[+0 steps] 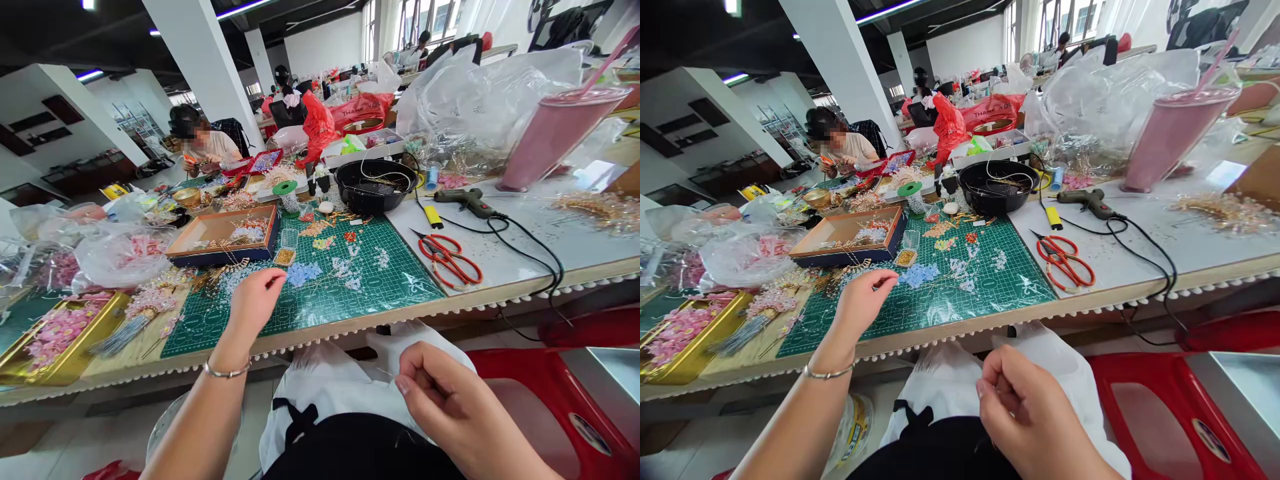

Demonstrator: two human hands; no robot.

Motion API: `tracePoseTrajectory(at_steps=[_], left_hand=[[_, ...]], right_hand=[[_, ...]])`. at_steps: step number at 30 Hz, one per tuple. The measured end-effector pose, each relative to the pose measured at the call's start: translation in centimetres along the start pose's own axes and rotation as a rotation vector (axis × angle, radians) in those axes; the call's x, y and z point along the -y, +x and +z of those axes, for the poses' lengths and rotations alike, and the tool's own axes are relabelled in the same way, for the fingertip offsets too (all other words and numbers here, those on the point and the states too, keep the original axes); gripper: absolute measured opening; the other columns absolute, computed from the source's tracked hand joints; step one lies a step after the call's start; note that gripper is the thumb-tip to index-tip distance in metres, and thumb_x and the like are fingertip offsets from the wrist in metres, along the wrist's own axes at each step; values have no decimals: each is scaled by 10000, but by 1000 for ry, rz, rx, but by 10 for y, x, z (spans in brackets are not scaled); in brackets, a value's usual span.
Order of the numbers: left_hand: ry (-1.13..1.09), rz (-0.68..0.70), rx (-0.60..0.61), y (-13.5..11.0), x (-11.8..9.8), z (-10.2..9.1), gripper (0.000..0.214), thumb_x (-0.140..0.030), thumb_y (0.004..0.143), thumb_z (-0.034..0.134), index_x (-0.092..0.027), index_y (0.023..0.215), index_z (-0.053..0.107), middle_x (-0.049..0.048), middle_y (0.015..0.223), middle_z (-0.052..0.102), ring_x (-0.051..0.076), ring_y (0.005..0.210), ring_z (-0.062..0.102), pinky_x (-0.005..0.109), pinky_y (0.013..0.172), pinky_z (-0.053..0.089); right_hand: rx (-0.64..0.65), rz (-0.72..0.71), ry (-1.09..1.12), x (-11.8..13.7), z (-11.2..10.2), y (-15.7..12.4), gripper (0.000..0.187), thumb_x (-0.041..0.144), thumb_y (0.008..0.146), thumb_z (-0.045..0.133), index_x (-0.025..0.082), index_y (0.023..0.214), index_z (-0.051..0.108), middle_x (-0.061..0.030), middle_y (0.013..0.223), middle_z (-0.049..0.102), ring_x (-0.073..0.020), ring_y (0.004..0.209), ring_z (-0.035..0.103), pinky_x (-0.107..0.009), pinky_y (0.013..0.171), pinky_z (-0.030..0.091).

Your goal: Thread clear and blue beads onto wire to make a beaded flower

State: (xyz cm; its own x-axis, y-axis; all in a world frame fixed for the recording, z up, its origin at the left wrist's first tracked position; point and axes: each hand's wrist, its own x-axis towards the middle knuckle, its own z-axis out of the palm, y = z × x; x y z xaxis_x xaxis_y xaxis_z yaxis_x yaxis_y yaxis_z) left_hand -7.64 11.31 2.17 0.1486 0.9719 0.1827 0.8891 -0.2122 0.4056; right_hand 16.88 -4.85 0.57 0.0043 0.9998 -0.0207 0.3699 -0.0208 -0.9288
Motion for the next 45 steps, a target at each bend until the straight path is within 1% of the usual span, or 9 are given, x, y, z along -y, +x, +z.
tracePoseTrajectory(at_steps=[5,10,15,18,22,25,28,38,45], left_hand=[[171,-83,-3,25,45,19,165,-296,805,560,-238,795,714,41,844,700,212,737,585,286,640,388],[185,-108,-1,26,46,38,194,-340,816,551,-235,804,713,59,840,688,222,775,588,287,650,394],[40,-116,-11,30,44,34,99,-258,756,606,-222,720,691,59,804,668,229,787,580,290,660,388],[-137,-120,-17,21,30,24,115,-283,776,592,-207,747,674,54,763,658,211,759,574,283,652,393],[-474,-117,46,-15,-17,14,259,-414,837,537,-179,887,632,62,832,678,142,660,570,242,577,409],[-1221,-237,366,-48,-61,11,197,-330,742,695,-154,757,608,54,833,684,43,521,485,177,522,370],[-1603,-336,579,-68,-90,9,158,-226,719,738,-132,705,612,39,789,676,2,488,445,121,447,256],[-1685,-367,622,-78,-103,8,139,-171,736,730,-117,685,613,51,794,665,9,502,467,125,411,165],[-1615,-333,576,-83,-108,6,166,-157,687,772,-140,717,610,22,793,663,33,558,510,139,510,361]], right_hand=[[53,-4,-3,1,1,1,142,194,827,447,234,692,426,63,546,373,-116,492,373,-215,449,306],[100,18,-3,2,4,1,137,185,827,438,232,701,414,68,559,346,-113,506,349,-215,463,294],[101,45,-9,2,2,-1,143,179,832,437,233,703,407,73,557,322,-115,509,333,-221,464,283],[76,54,-39,5,-1,-1,145,181,840,438,232,706,413,73,556,321,-114,510,338,-222,465,290],[-43,-54,-119,15,-3,5,146,169,822,450,226,691,421,74,537,346,-104,476,354,-213,441,297],[-188,-254,-234,25,-2,11,146,157,792,468,222,669,422,74,517,372,-92,441,365,-214,432,295],[-294,-404,-320,33,1,13,141,143,782,476,222,677,424,70,515,409,-88,434,383,-218,439,310],[-340,-473,-318,35,-2,5,160,106,788,473,225,692,426,69,517,444,-78,421,377,-205,422,319],[-297,-426,-261,30,1,3,154,112,801,477,221,703,428,64,542,445,-81,439,367,-210,428,309]])
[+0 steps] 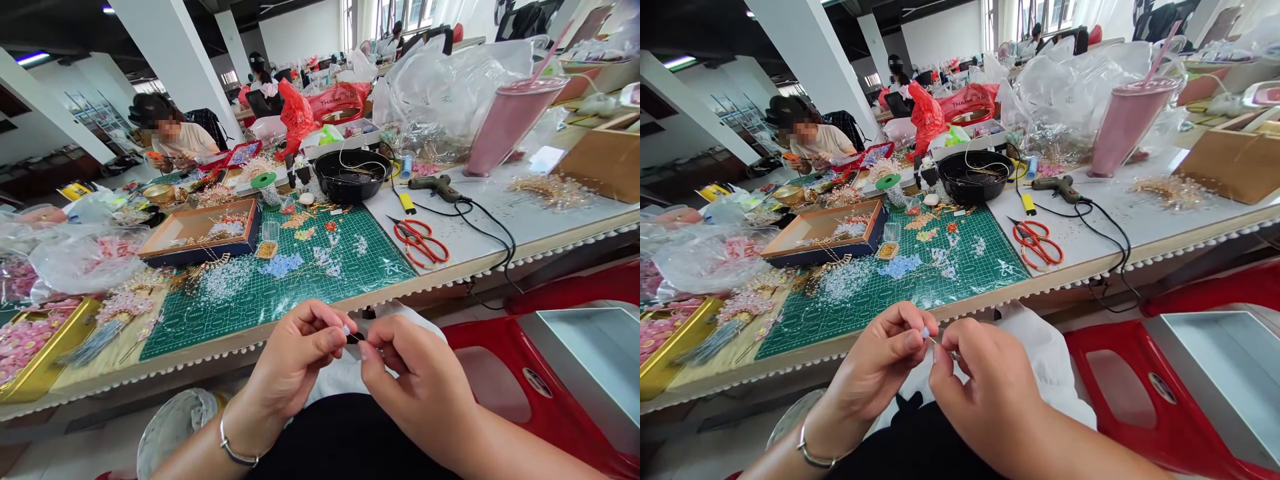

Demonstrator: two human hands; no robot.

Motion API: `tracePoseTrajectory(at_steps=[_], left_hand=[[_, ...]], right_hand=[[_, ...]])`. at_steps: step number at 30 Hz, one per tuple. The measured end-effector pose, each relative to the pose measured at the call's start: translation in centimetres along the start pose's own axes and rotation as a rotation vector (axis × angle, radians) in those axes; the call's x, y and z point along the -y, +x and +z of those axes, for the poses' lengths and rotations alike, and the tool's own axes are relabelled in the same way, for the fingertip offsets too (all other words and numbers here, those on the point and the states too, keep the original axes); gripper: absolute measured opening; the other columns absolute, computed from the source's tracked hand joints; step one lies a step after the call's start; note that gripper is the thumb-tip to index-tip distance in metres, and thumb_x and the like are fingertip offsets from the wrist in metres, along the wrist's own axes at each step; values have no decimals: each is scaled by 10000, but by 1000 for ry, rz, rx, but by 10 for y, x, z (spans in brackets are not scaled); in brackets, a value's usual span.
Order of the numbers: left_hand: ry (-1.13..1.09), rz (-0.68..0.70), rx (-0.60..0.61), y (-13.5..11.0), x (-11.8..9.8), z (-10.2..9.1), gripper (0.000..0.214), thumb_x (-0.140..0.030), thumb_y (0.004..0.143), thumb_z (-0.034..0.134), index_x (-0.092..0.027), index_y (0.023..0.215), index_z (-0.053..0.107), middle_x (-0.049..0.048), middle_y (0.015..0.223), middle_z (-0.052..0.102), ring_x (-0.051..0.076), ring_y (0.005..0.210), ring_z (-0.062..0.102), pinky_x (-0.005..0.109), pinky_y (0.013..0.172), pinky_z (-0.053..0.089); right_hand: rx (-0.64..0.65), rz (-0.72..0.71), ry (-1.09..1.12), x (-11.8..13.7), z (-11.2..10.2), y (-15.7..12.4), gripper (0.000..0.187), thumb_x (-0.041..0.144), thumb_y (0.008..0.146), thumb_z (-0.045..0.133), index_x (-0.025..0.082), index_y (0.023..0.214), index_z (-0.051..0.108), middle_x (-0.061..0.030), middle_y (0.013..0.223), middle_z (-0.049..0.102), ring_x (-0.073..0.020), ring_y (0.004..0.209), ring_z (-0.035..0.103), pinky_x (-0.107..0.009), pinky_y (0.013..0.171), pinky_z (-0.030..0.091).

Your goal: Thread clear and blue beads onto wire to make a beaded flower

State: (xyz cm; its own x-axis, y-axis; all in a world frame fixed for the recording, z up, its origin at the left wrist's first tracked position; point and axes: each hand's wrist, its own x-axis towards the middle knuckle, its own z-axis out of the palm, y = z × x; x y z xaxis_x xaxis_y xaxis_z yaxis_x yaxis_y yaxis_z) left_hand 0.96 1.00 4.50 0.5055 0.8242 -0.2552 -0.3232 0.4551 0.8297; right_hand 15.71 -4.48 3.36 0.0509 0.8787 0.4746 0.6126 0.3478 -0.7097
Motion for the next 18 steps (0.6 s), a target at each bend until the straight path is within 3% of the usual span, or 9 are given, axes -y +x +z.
tracePoseTrajectory(at_steps=[4,8,15,18], left_hand=[[114,61,27,-3,0,-1,187,-133,673,782,-166,784,635,13,799,673,97,728,589,197,677,461],[280,116,63,-5,-1,-5,39,-168,764,716,-187,767,682,14,883,682,111,822,598,211,739,461],[875,456,48,-8,-9,-8,93,-169,861,596,-231,852,664,9,985,631,132,920,576,233,748,445],[1020,552,74,-9,-12,-8,107,-137,864,575,-227,880,631,6,995,622,128,945,569,237,787,448]], right_hand=[[99,123,207,-3,2,-3,117,152,846,481,221,756,453,70,558,422,-88,453,356,-212,417,294],[177,244,422,-7,0,-5,132,213,890,474,220,758,467,72,561,381,-96,482,353,-216,445,308],[302,415,722,-16,-2,-3,282,405,978,321,217,889,513,18,726,480,-119,597,392,-237,539,353],[324,438,708,-16,0,-1,232,404,954,391,216,922,523,15,752,506,-116,602,393,-235,564,375]])
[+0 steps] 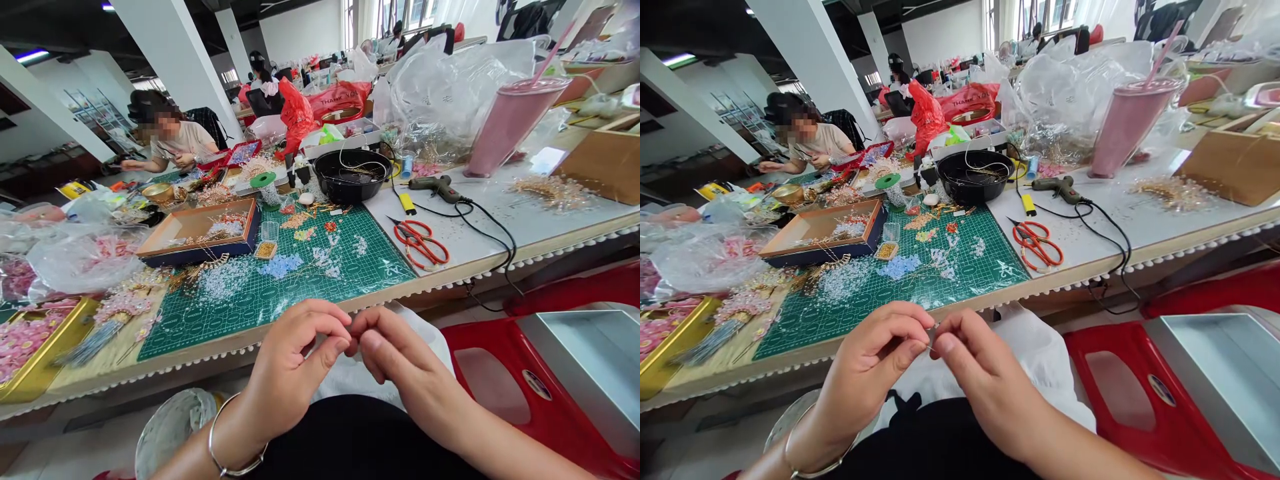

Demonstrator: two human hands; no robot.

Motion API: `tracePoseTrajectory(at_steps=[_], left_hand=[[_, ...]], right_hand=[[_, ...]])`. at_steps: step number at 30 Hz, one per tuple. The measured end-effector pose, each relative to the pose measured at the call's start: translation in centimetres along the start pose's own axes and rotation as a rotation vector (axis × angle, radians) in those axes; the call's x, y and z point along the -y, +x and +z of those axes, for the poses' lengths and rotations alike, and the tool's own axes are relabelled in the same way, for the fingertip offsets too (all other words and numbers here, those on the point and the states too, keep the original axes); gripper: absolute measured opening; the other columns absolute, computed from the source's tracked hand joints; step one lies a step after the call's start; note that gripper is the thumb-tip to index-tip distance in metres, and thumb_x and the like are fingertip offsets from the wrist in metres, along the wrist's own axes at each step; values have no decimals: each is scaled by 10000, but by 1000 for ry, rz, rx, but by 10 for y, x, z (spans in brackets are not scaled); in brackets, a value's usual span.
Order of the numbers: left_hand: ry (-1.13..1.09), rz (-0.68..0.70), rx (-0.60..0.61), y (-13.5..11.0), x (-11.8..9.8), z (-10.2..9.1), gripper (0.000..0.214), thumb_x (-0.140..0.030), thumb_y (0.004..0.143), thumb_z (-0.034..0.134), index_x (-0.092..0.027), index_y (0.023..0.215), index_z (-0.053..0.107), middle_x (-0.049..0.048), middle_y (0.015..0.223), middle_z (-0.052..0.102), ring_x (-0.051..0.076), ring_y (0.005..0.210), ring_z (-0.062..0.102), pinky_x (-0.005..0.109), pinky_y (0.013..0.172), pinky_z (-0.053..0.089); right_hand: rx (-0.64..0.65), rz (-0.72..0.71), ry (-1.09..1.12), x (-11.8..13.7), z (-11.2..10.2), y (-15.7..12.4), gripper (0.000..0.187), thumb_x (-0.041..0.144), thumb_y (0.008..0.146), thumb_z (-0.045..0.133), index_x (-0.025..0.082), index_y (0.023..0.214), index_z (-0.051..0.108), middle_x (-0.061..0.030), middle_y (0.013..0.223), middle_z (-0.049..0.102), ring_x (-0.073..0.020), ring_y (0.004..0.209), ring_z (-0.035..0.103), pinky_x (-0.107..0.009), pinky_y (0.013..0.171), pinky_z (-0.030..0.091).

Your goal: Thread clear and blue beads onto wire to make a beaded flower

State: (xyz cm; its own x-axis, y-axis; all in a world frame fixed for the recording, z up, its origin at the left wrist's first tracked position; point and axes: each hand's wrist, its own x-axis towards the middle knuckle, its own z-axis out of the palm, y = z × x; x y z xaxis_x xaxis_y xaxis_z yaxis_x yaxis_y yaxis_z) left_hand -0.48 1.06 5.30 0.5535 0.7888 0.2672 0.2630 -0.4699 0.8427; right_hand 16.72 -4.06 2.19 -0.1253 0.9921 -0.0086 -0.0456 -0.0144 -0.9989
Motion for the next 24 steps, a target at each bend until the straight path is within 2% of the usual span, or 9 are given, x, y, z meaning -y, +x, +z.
tracePoseTrajectory(at_steps=[3,7,9,12,14,16,18,21,24], left_hand=[[54,25,20,-1,0,3,98,-137,870,564,-222,881,613,5,995,623,120,949,573,241,832,448],[124,74,61,4,12,-3,65,-194,884,549,-211,864,609,11,988,653,121,923,599,236,810,467],[304,72,17,18,29,-21,102,-247,893,532,-214,865,624,9,970,678,133,907,613,249,810,475],[819,-227,-139,52,69,-67,223,-340,928,447,-252,1013,634,-10,953,697,137,816,631,253,734,492],[919,-310,-138,79,98,-97,282,-345,937,416,-220,1062,636,30,950,698,178,795,637,289,676,498],[990,-349,-80,102,125,-117,269,-325,928,445,-182,985,666,55,915,693,202,800,637,321,693,508],[1045,-356,3,118,145,-124,241,-326,912,503,-165,1035,633,72,1022,654,197,876,623,354,761,521],[1113,-342,111,132,166,-121,297,-324,905,531,-166,1155,558,91,1166,578,196,974,595,402,828,517],[1173,-328,184,136,180,-118,304,-319,905,530,-168,1168,553,94,1183,570,206,993,589,411,838,513]], right_hand=[[-31,-1,-132,-1,3,2,181,351,904,483,207,800,512,21,686,503,-122,613,436,-231,560,389],[-159,-67,-346,-4,4,2,197,260,859,491,211,670,463,45,550,459,-109,500,432,-216,455,356],[-192,-128,-428,-4,3,1,180,213,836,487,214,658,459,47,531,469,-103,466,440,-207,428,356],[-178,-217,-509,-2,1,0,165,168,821,460,216,663,460,38,533,501,-104,453,465,-198,414,378],[-155,-251,-543,-2,2,-1,167,156,814,447,218,660,453,32,539,514,-106,457,478,-196,412,391],[-112,-252,-571,-4,2,-2,166,146,815,440,219,667,453,29,547,524,-110,468,493,-198,422,403],[-57,-226,-597,-8,1,-3,164,137,823,437,219,683,457,25,564,537,-115,488,510,-202,438,412],[-4,-182,-622,-13,-1,-4,160,131,828,435,219,696,460,19,584,549,-121,508,521,-208,449,414],[1,-158,-638,-15,-4,-4,154,133,824,435,218,698,459,18,587,553,-122,509,520,-211,449,409]])
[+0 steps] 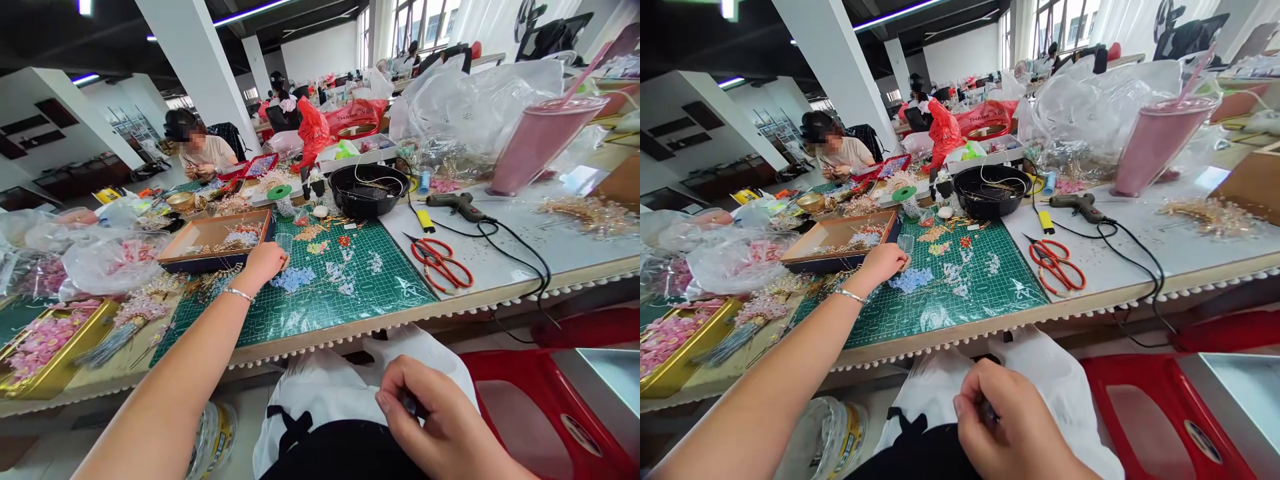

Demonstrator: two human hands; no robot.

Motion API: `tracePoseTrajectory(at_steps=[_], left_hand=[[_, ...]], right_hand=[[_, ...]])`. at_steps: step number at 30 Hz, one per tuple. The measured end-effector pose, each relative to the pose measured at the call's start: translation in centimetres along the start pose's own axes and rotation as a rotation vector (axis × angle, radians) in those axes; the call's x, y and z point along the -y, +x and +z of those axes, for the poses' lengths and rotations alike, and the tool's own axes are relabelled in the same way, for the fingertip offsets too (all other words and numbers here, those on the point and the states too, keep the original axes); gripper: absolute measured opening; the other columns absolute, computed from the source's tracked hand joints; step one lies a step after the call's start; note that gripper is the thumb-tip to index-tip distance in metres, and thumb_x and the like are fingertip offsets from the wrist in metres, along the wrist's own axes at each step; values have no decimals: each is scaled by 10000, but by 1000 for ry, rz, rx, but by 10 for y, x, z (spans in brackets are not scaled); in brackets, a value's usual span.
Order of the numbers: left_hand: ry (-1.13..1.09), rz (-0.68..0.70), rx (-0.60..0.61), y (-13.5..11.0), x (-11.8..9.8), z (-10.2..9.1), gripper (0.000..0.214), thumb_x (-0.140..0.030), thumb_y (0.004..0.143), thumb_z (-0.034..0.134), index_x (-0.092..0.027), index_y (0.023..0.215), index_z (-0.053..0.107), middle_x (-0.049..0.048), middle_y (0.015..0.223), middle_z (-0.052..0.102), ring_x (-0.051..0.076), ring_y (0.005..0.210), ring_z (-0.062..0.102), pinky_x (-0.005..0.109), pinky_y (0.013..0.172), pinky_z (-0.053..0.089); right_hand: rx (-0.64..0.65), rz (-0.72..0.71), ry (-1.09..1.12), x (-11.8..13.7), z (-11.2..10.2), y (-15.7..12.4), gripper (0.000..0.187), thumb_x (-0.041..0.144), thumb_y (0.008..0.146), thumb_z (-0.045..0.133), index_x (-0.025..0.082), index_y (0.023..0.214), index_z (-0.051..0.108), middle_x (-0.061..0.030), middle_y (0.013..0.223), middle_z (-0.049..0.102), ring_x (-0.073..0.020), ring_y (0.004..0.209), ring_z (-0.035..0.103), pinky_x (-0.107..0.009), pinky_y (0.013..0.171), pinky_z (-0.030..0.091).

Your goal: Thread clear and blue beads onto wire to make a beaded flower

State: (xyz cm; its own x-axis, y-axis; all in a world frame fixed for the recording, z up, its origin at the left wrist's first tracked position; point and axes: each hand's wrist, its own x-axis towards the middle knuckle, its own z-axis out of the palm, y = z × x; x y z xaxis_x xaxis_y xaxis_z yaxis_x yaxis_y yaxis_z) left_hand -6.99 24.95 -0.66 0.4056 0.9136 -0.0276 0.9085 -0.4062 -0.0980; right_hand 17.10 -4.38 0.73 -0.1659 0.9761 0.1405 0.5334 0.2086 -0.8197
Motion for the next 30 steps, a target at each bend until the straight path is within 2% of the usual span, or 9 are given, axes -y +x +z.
tracePoseTrajectory(at_steps=[7,17,25,30], left_hand=[[106,34,46,5,11,13,310,-318,903,535,-160,1169,551,96,1180,571,209,996,589,416,839,511],[76,50,74,3,9,7,297,-317,907,528,-168,1163,556,94,1182,571,203,992,589,410,840,511],[-44,-45,47,-5,9,-3,311,-318,902,536,-161,1170,550,95,1179,571,208,992,590,412,834,514],[-205,-96,15,-11,9,-10,298,-318,906,529,-167,1162,555,93,1179,573,204,991,589,411,840,511]], right_hand=[[20,6,8,4,0,1,156,131,816,436,221,687,439,27,569,537,-113,483,499,-207,433,391],[43,-1,2,6,2,2,154,135,813,428,222,687,426,26,574,529,-118,493,495,-224,443,386],[-1,11,12,16,2,0,161,148,784,420,228,649,386,32,540,498,-116,470,471,-223,426,361],[-14,32,41,18,3,0,159,144,771,421,229,642,379,37,526,490,-115,459,463,-219,412,351]])
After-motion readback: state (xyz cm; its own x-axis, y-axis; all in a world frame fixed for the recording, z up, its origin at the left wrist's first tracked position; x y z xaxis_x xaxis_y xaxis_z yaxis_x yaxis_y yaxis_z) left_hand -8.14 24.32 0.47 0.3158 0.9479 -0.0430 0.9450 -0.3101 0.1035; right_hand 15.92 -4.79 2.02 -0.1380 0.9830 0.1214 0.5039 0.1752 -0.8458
